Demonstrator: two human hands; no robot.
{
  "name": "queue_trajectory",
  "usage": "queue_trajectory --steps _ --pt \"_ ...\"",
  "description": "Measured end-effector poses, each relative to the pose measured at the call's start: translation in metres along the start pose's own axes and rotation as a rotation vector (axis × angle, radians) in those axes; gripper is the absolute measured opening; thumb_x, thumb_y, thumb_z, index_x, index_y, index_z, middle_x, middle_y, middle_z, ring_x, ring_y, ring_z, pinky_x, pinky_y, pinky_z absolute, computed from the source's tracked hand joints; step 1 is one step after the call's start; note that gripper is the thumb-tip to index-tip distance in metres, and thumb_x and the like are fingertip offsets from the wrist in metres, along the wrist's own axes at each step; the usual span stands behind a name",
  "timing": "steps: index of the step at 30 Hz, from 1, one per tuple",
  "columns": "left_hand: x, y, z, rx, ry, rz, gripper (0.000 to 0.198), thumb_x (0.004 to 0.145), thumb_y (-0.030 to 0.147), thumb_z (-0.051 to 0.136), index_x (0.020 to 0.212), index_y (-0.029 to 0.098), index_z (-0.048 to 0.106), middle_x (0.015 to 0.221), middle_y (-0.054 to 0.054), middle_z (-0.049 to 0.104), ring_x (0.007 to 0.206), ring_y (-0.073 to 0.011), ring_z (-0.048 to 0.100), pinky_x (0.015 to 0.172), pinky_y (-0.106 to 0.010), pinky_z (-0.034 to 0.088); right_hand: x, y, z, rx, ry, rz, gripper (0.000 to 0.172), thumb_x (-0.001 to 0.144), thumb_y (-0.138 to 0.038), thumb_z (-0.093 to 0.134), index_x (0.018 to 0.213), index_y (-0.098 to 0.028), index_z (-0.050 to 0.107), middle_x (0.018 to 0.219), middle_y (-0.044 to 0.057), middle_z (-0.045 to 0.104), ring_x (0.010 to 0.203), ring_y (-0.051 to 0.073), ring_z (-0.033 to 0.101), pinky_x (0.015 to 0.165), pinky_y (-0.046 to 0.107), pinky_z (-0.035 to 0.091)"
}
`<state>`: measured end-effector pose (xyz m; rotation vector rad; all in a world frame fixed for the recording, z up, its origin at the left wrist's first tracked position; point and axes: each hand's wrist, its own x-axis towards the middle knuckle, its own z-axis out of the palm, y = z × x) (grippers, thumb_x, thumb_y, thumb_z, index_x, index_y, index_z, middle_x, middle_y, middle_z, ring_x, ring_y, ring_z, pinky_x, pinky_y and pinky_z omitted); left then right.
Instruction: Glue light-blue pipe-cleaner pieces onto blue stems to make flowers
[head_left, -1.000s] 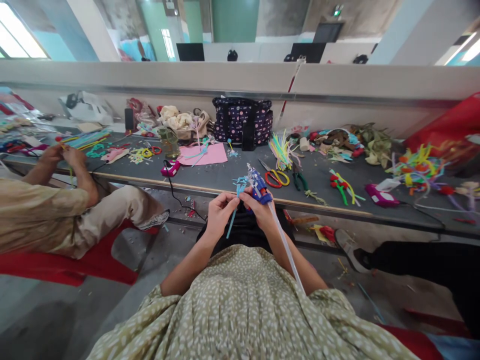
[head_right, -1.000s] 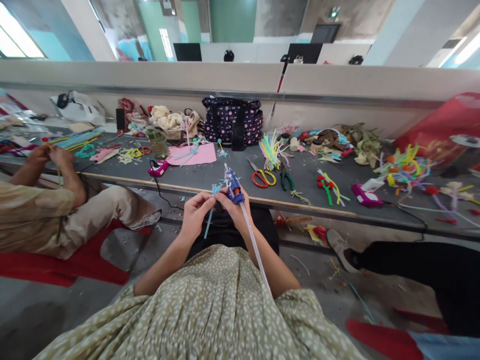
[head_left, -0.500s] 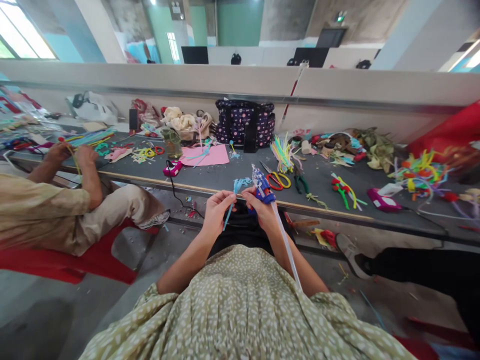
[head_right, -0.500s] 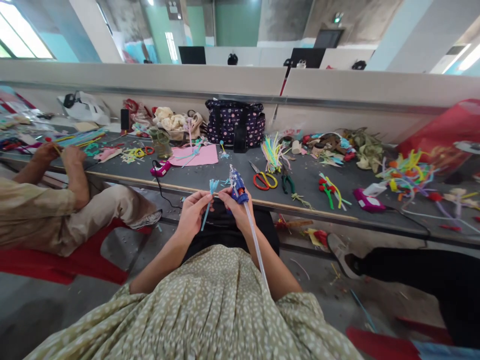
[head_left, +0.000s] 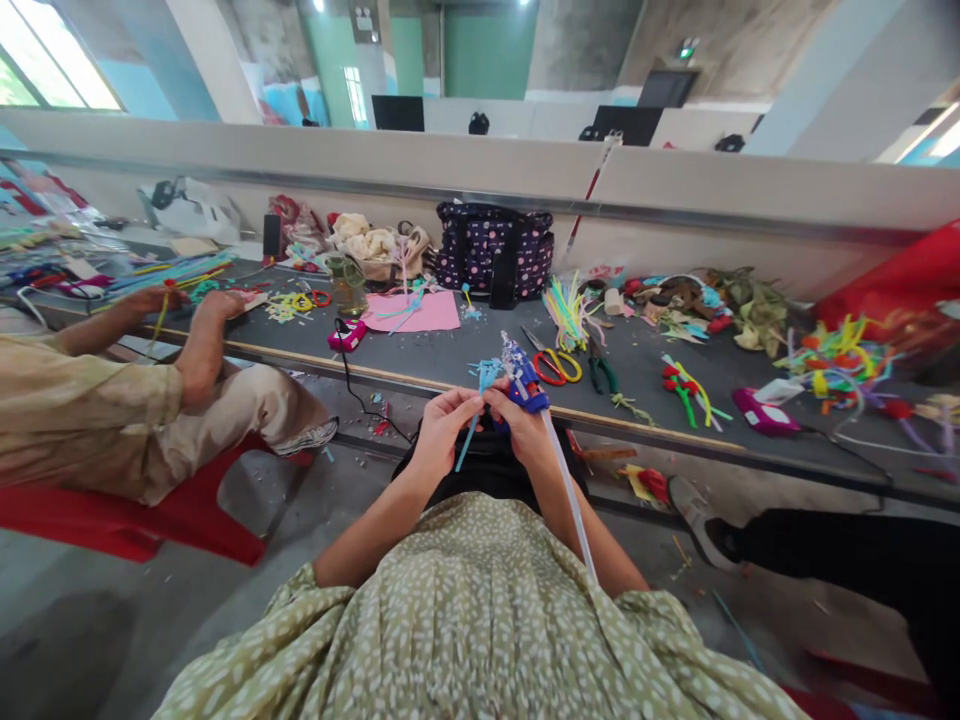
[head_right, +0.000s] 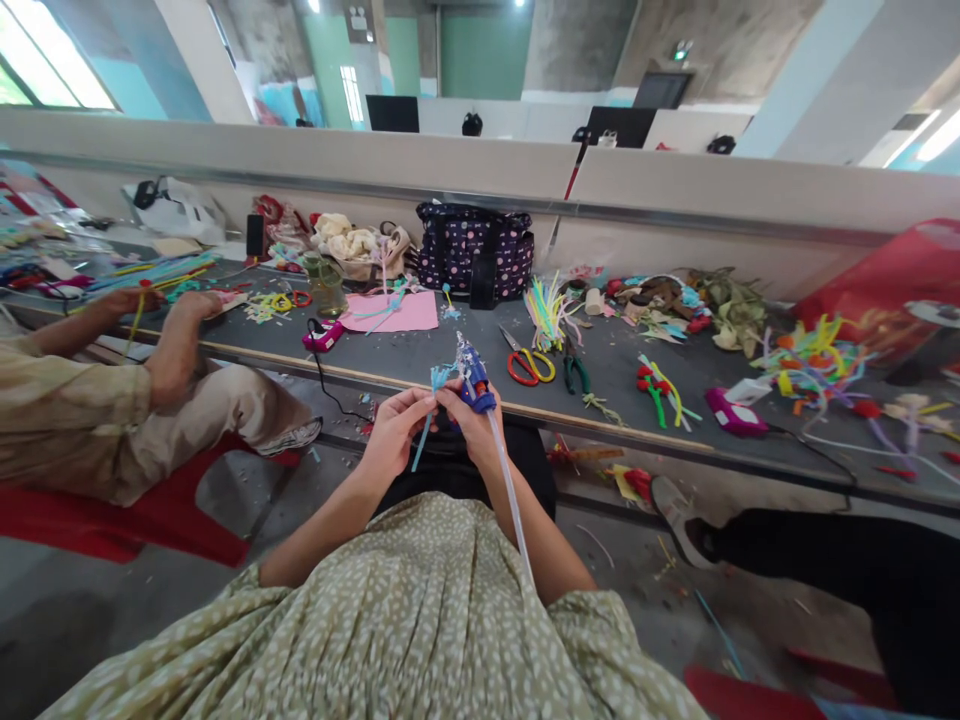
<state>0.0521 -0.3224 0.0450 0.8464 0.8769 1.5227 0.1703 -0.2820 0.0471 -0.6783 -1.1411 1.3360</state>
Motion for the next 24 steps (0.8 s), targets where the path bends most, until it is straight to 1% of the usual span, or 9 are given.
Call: queue_trajectory --steps 5,10,13,15,18,20,24 --pt "0.001 -0.005 -0.001 0.033 0.003 0.025 0.022 0.071 0.034 0.079 0.071 0.015 0.069 0.066 0.002 0.061 0.055 -0.0068 0.051 0.055 -0.019 0.045 0.000 0.001 0.000 -0.009 0.023 0.025 0.021 0.067 -0.026 0.079 0.072 -0.020 0.059 0.058 -0.007 0.052 0.050 0.008 0.044 0.052 0.025 0.037" --pt "0.001 -0.008 0.002 0.071 0.009 0.082 0.022 0.071 0.033 0.079 0.068 0.015 0.067 0.064 0.001 0.062 0.056 -0.0072 0.051 0.054 -0.019 0.043 -0.002 0.005 0.000 0.021 0.057 0.050 0.022 0.066 -0.026 0.078 0.072 -0.020 0.058 0.059 -0.008 0.053 0.050 0.008 0.044 0.051 0.024 0.037" --pt "0.002 -0.011 0.004 0.070 0.024 0.103 0.023 0.072 0.034 0.078 0.069 0.015 0.067 0.065 0.001 0.062 0.058 -0.0079 0.052 0.054 -0.019 0.044 -0.001 0.007 0.000 0.049 0.071 0.055 0.023 0.066 -0.026 0.078 0.073 -0.020 0.057 0.060 -0.008 0.053 0.049 0.007 0.044 0.050 0.024 0.036" --pt "0.003 -0.012 0.003 0.044 0.045 0.080 0.024 0.072 0.036 0.079 0.072 0.014 0.068 0.066 0.001 0.061 0.058 -0.0075 0.052 0.054 -0.019 0.046 0.000 0.007 -0.001 0.061 0.083 0.049 0.024 0.067 -0.027 0.078 0.073 -0.020 0.056 0.063 -0.007 0.057 0.049 0.006 0.043 0.050 0.023 0.036" --pt "0.006 -0.011 -0.001 -0.032 0.087 0.010 0.028 0.066 0.037 0.083 0.076 0.015 0.069 0.068 0.002 0.060 0.056 -0.0069 0.052 0.054 -0.020 0.050 0.002 0.006 -0.004 0.100 0.110 0.052 0.026 0.068 -0.029 0.078 0.077 -0.021 0.055 0.074 -0.004 0.065 0.051 0.006 0.045 0.050 0.023 0.037" --pt "0.008 -0.011 -0.005 -0.081 0.105 -0.027 0.030 0.063 0.036 0.085 0.077 0.015 0.069 0.070 0.002 0.061 0.057 -0.0071 0.054 0.055 -0.020 0.052 0.003 0.006 -0.007 0.137 0.129 0.056 0.029 0.068 -0.030 0.079 0.080 -0.021 0.054 0.077 -0.003 0.067 0.051 0.006 0.046 0.049 0.022 0.037" --pt "0.012 -0.013 -0.013 -0.154 0.111 -0.068 0.031 0.061 0.034 0.087 0.077 0.015 0.069 0.071 0.002 0.063 0.058 -0.0071 0.057 0.054 -0.019 0.053 0.004 0.009 -0.015 0.202 0.134 0.067 0.033 0.065 -0.027 0.080 0.083 -0.021 0.053 0.068 -0.005 0.062 0.050 0.005 0.045 0.048 0.020 0.036"
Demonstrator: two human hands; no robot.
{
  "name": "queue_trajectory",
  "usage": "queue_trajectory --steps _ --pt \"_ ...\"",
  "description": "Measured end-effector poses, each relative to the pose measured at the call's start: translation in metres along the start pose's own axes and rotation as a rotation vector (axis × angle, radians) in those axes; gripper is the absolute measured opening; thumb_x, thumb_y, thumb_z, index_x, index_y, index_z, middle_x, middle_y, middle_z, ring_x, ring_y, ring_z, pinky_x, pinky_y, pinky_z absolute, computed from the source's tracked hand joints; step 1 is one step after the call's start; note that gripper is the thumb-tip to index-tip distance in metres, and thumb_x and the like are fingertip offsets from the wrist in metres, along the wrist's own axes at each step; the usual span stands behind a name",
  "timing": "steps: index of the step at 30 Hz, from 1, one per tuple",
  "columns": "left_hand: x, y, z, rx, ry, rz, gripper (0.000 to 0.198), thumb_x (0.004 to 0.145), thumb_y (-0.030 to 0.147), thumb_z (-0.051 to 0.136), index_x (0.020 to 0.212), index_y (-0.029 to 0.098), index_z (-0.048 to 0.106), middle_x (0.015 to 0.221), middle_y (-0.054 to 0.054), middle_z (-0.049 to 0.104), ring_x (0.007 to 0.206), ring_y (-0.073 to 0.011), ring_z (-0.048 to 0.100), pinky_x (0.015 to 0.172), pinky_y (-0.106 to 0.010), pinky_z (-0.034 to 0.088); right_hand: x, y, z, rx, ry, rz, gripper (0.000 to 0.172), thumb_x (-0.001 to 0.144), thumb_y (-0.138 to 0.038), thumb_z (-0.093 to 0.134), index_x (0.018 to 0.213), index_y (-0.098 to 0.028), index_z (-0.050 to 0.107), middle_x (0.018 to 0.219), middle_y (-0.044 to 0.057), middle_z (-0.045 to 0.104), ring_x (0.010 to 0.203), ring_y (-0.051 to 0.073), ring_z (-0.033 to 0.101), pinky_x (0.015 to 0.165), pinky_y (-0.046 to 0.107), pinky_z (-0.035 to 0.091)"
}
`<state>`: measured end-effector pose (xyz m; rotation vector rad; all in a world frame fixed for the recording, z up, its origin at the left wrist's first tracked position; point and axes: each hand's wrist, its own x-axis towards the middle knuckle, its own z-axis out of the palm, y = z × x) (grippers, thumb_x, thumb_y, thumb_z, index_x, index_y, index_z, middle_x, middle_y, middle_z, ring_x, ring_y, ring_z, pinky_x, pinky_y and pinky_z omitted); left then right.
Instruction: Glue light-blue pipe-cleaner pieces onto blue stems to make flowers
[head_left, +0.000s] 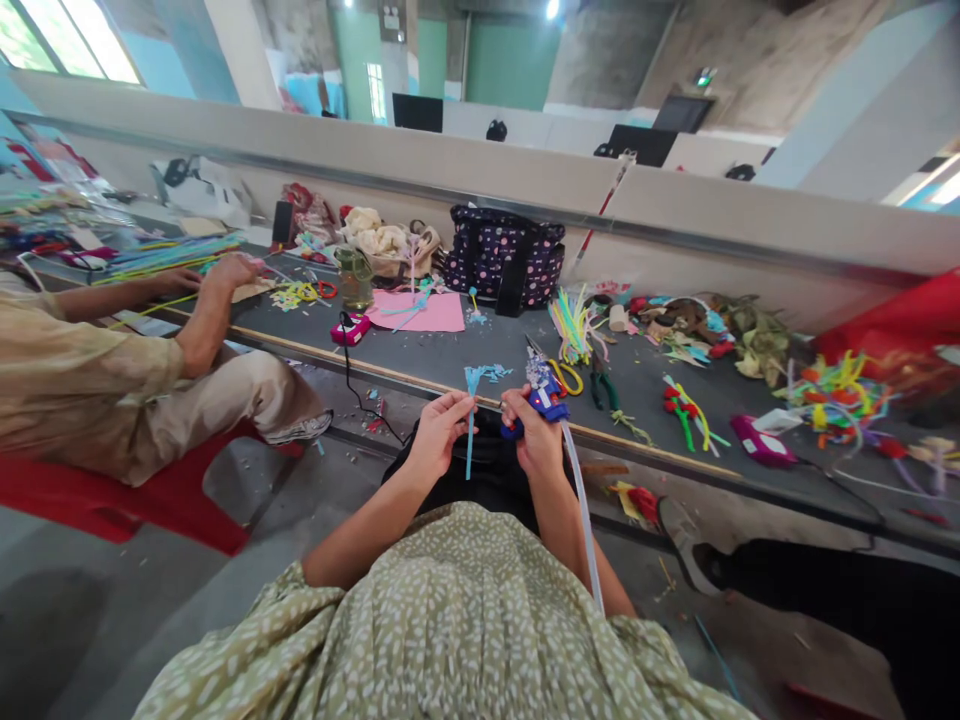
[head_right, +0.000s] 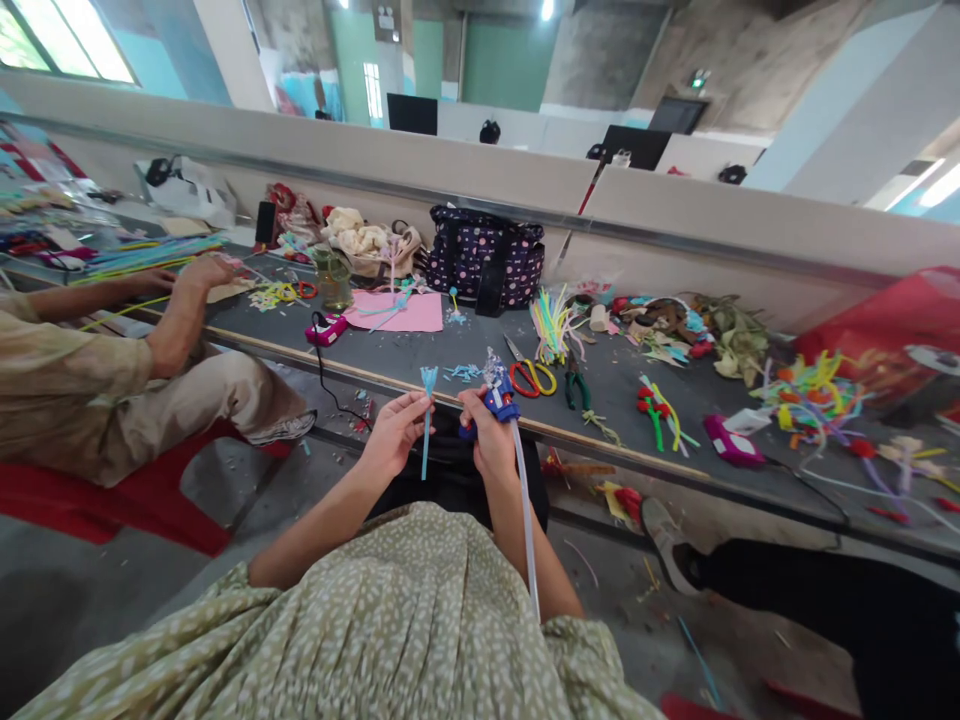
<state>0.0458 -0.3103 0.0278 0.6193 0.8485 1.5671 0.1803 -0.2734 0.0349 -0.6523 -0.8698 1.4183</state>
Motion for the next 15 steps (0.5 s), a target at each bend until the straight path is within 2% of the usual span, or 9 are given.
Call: queue_trajectory --steps 5,11,15 --pt "0.005 -0.004 -0.006 -0.086 0.021 -0.108 0.035 0.059 0.028 0.089 0.085 0.014 0.070 0.070 0.001 0.066 0.057 -0.0071 0.060 0.053 -0.018 0.054 0.003 0.001 -0.010 0.023 -0.002 0.069 0.030 0.067 -0.026 0.077 0.083 -0.022 0.051 0.064 -0.007 0.057 0.049 0.005 0.044 0.047 0.019 0.035" --pt "0.008 -0.007 -0.011 -0.125 0.006 -0.148 0.035 0.059 0.024 0.089 0.087 0.013 0.070 0.072 0.001 0.068 0.055 -0.0053 0.060 0.053 -0.015 0.051 0.004 0.001 -0.013 -0.101 0.021 0.059 0.029 0.065 -0.027 0.077 0.084 -0.021 0.055 0.080 -0.003 0.065 0.054 0.006 0.047 0.050 0.023 0.039" --pt "0.009 -0.010 -0.013 -0.122 -0.023 -0.134 0.035 0.059 0.026 0.090 0.085 0.013 0.071 0.072 0.002 0.067 0.054 -0.0040 0.059 0.053 -0.014 0.050 0.001 0.007 -0.012 -0.144 -0.038 0.068 0.030 0.066 -0.031 0.080 0.083 -0.022 0.057 0.069 -0.006 0.058 0.052 0.007 0.046 0.050 0.022 0.038"
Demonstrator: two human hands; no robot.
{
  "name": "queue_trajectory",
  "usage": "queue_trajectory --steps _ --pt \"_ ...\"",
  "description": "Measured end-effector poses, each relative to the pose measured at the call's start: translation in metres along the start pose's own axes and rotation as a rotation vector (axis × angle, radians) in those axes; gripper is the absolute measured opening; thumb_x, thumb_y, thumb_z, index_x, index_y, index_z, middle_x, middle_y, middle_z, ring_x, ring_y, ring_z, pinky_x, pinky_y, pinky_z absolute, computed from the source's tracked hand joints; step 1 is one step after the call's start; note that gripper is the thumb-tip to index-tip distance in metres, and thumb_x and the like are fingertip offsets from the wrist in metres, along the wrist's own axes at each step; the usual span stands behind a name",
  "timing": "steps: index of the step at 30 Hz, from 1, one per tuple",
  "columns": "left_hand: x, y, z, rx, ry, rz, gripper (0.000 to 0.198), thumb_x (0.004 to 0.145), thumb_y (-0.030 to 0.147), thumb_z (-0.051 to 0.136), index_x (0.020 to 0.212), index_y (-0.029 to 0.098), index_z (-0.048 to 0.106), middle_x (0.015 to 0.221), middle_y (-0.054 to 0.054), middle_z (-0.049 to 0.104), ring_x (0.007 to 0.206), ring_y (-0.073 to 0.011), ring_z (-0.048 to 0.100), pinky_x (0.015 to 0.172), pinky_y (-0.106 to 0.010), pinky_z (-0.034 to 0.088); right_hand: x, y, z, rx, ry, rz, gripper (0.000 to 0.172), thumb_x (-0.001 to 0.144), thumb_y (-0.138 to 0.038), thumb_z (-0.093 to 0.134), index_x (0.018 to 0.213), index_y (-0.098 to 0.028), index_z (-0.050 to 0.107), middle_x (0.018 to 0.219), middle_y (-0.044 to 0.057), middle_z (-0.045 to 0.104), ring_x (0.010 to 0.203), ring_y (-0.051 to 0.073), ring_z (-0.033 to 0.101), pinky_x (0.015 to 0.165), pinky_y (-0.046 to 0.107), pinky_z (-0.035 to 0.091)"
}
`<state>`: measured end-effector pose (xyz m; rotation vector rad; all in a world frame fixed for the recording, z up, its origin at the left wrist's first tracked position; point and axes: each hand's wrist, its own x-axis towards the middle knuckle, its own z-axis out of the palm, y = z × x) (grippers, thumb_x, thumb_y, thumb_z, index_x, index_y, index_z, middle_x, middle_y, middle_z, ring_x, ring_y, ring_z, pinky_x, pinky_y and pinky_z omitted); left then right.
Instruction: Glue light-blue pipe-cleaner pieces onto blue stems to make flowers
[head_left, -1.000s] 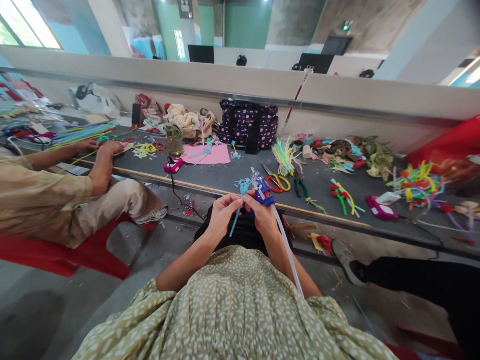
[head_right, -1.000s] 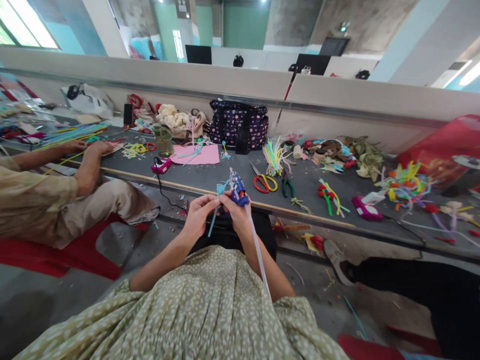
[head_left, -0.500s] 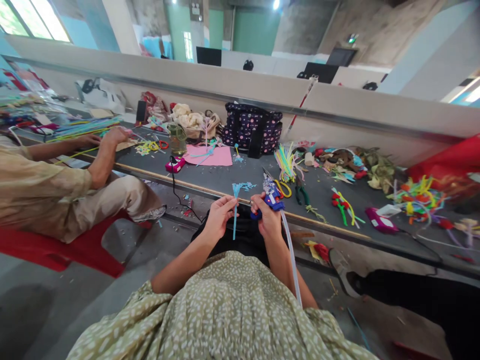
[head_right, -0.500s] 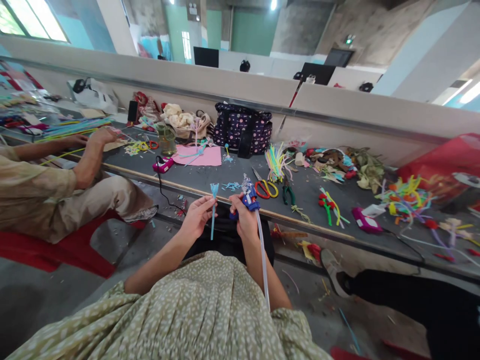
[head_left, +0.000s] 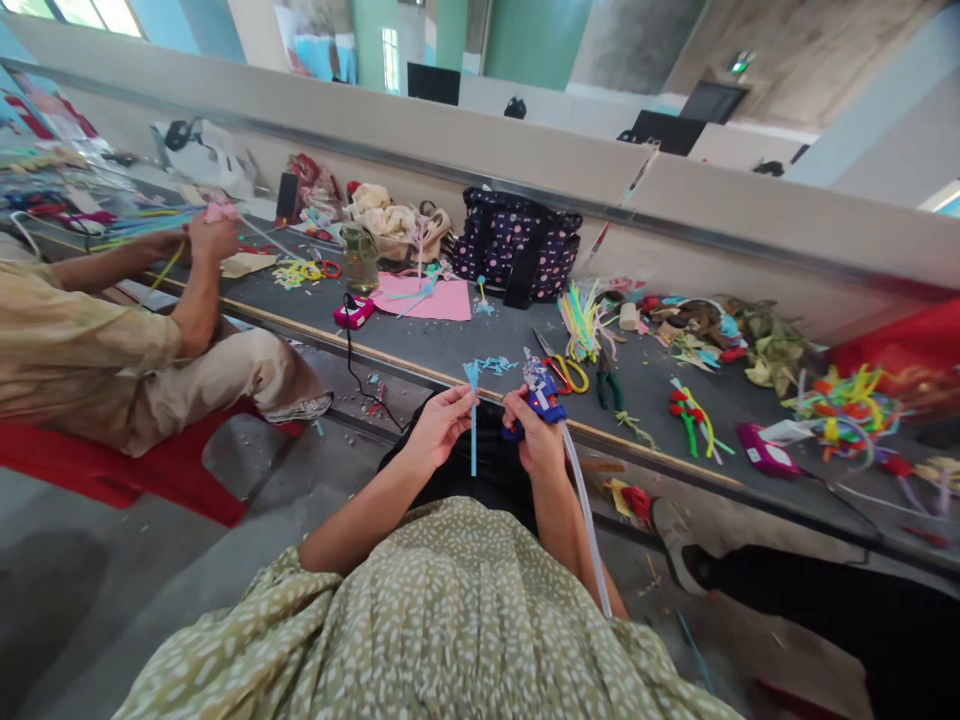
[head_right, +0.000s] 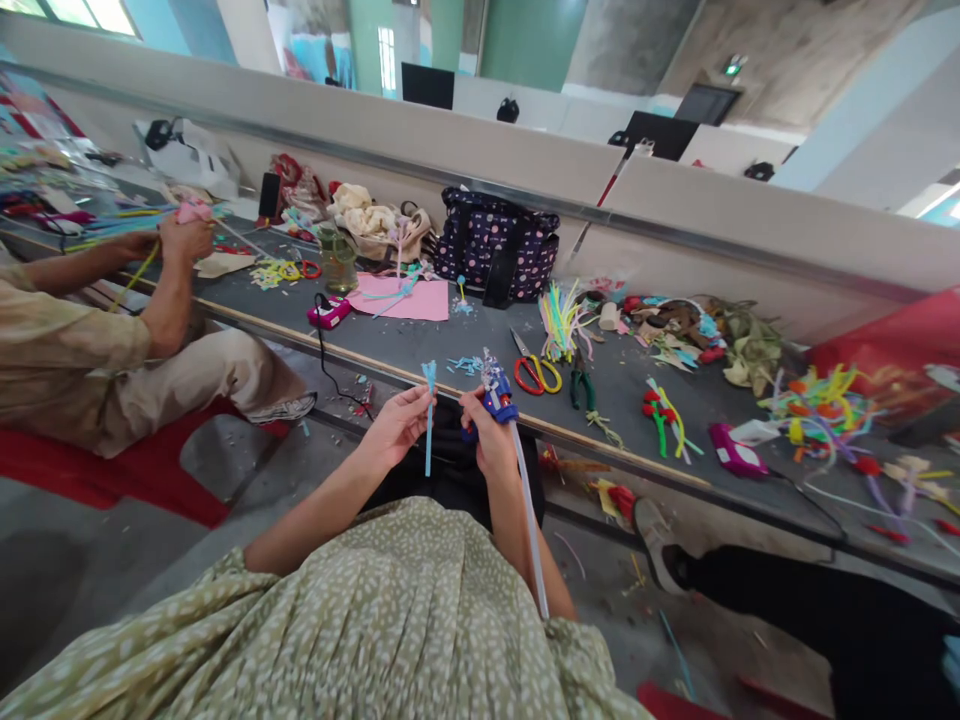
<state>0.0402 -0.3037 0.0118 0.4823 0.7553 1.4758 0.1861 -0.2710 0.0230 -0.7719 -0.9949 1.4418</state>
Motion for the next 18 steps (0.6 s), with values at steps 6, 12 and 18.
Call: queue_trajectory --steps 6,12,18 --pt "-0.002 0.000 0.000 0.009 0.005 0.018 0.030 0.063 0.026 0.088 0.083 0.013 0.070 0.073 0.002 0.067 0.056 -0.0048 0.060 0.055 -0.015 0.050 -0.007 0.014 0.005 -0.131 -0.050 0.025 0.029 0.067 -0.036 0.082 0.080 -0.020 0.061 0.067 -0.005 0.057 0.052 0.007 0.047 0.051 0.023 0.040" --pt "-0.003 -0.002 0.004 -0.010 -0.029 0.072 0.029 0.060 0.026 0.089 0.077 0.013 0.069 0.074 0.002 0.065 0.062 -0.0060 0.061 0.059 -0.016 0.050 -0.014 0.017 0.009 -0.235 -0.081 -0.032 0.027 0.069 -0.037 0.081 0.078 -0.018 0.065 0.066 -0.004 0.060 0.053 0.008 0.047 0.051 0.023 0.039" --pt "-0.005 -0.003 0.007 0.009 -0.047 0.084 0.028 0.063 0.030 0.088 0.080 0.014 0.073 0.074 0.000 0.067 0.061 -0.0065 0.059 0.058 -0.017 0.048 -0.016 0.014 0.010 -0.206 -0.048 -0.022 0.025 0.069 -0.034 0.081 0.076 -0.019 0.063 0.065 -0.004 0.059 0.052 0.008 0.047 0.051 0.023 0.038"
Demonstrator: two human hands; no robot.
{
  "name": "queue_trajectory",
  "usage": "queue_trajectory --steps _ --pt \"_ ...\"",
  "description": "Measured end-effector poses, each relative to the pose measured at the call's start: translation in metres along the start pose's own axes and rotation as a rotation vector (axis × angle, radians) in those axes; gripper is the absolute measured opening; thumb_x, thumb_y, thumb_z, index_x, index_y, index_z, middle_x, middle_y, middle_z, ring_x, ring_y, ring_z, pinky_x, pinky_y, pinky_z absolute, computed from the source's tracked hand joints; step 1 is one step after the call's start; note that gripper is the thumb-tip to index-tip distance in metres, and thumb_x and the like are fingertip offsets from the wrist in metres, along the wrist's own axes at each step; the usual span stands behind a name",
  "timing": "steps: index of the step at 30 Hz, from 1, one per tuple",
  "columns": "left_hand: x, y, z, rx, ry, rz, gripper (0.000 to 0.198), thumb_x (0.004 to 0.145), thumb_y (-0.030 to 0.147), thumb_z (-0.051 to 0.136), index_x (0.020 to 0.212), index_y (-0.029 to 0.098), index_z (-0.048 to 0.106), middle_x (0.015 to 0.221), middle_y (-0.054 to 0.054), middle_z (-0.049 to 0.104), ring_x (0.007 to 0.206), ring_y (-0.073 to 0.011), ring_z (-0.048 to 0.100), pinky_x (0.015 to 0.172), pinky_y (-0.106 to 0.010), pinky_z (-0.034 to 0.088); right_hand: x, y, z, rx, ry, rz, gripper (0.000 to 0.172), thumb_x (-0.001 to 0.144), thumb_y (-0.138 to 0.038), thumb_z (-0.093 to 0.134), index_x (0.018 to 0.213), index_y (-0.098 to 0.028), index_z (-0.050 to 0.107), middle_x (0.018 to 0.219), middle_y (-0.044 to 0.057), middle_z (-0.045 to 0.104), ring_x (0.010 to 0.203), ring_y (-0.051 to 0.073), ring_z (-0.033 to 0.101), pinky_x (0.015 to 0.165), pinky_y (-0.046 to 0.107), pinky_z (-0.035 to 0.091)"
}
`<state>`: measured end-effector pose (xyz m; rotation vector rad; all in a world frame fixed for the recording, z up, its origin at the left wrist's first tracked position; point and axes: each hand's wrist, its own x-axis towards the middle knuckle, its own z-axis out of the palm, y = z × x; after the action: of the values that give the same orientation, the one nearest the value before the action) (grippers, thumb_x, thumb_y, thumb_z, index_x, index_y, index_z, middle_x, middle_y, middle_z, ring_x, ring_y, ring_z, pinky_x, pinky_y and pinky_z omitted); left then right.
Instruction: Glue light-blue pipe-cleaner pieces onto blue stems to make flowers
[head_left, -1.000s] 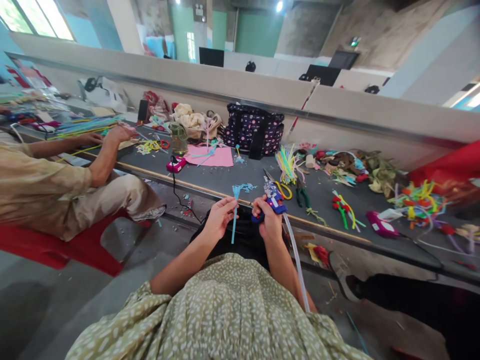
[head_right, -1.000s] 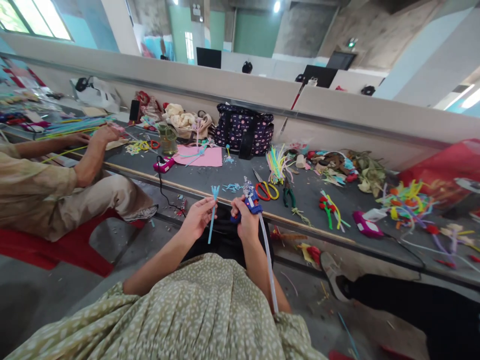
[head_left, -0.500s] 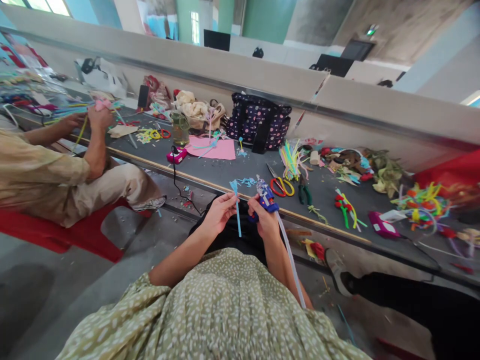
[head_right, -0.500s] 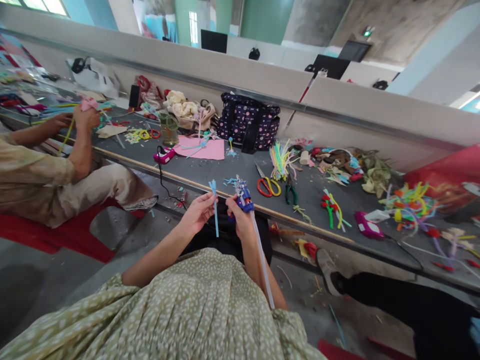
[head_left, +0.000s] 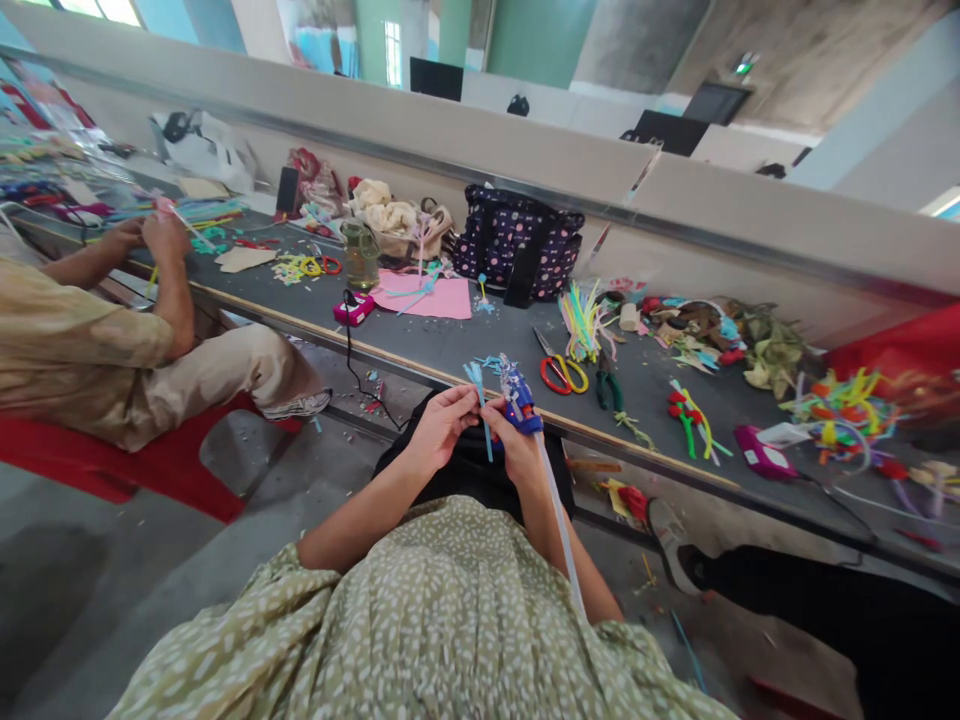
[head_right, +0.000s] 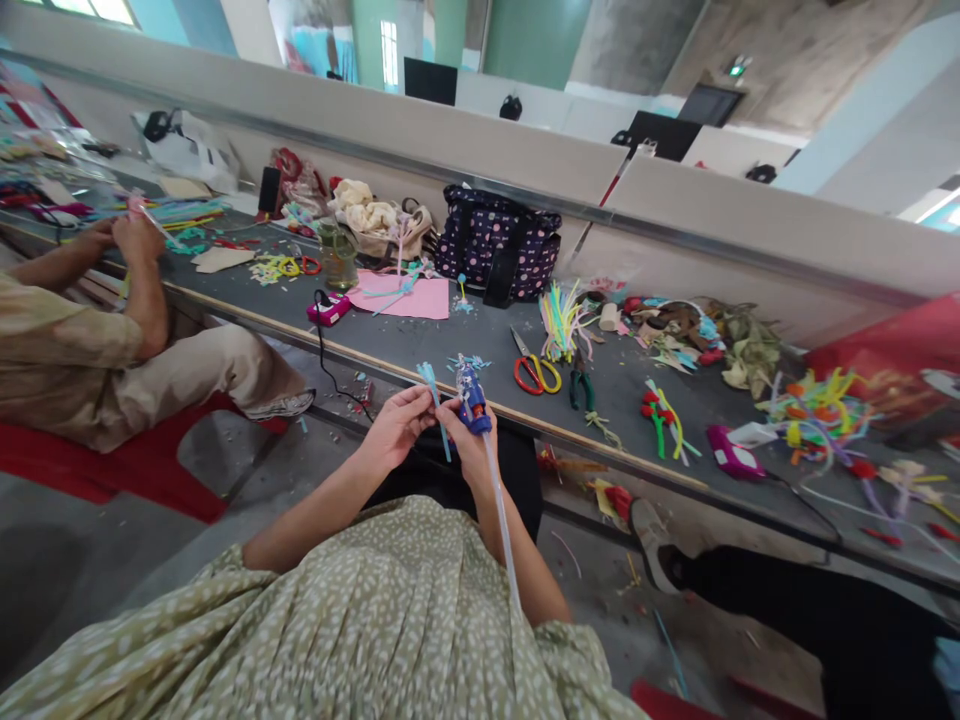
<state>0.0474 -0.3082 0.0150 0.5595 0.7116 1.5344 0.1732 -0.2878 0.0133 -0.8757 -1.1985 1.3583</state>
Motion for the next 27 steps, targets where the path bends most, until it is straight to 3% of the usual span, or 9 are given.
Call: queue_trajectory --steps 6,12,17,22,27 --pt "0.001 0.002 -0.003 0.092 -0.037 0.045 0.028 0.073 0.038 0.080 0.086 0.014 0.076 0.067 -0.001 0.064 0.057 -0.0067 0.054 0.054 -0.017 0.041 -0.001 -0.004 0.002 0.095 -0.100 0.112 0.028 0.067 -0.035 0.081 0.075 -0.021 0.059 0.056 -0.007 0.053 0.048 0.008 0.043 0.048 0.024 0.037" --pt "-0.001 0.005 -0.004 0.154 -0.074 0.026 0.033 0.072 0.045 0.080 0.085 0.015 0.076 0.073 -0.004 0.068 0.058 -0.0098 0.055 0.056 -0.023 0.044 -0.003 -0.008 0.003 0.172 -0.142 0.153 0.028 0.066 -0.031 0.082 0.075 -0.021 0.057 0.055 -0.007 0.054 0.047 0.008 0.044 0.046 0.022 0.037" --pt "-0.003 0.012 0.000 0.146 -0.092 0.059 0.025 0.070 0.037 0.082 0.078 0.014 0.074 0.069 -0.001 0.066 0.055 -0.0061 0.051 0.054 -0.019 0.041 0.000 -0.008 0.002 0.213 -0.123 0.214 0.033 0.064 -0.034 0.083 0.081 -0.021 0.058 0.060 -0.006 0.058 0.048 0.008 0.046 0.045 0.022 0.038" --pt "0.000 0.017 -0.001 0.107 0.021 0.080 0.023 0.066 0.032 0.085 0.071 0.015 0.070 0.071 0.000 0.068 0.057 -0.0060 0.055 0.056 -0.018 0.043 0.009 -0.007 -0.007 0.188 -0.056 0.082 0.033 0.076 -0.050 0.073 0.084 -0.021 0.059 0.084 0.001 0.069 0.054 0.009 0.052 0.050 0.024 0.043" --pt "-0.001 0.018 0.001 0.088 0.035 0.094 0.022 0.066 0.030 0.085 0.076 0.016 0.072 0.072 -0.001 0.069 0.060 -0.0066 0.058 0.055 -0.016 0.044 0.005 -0.010 -0.018 0.044 -0.120 -0.090 0.037 0.085 -0.059 0.061 0.085 -0.022 0.064 0.075 0.001 0.068 0.055 0.012 0.059 0.056 0.028 0.047"
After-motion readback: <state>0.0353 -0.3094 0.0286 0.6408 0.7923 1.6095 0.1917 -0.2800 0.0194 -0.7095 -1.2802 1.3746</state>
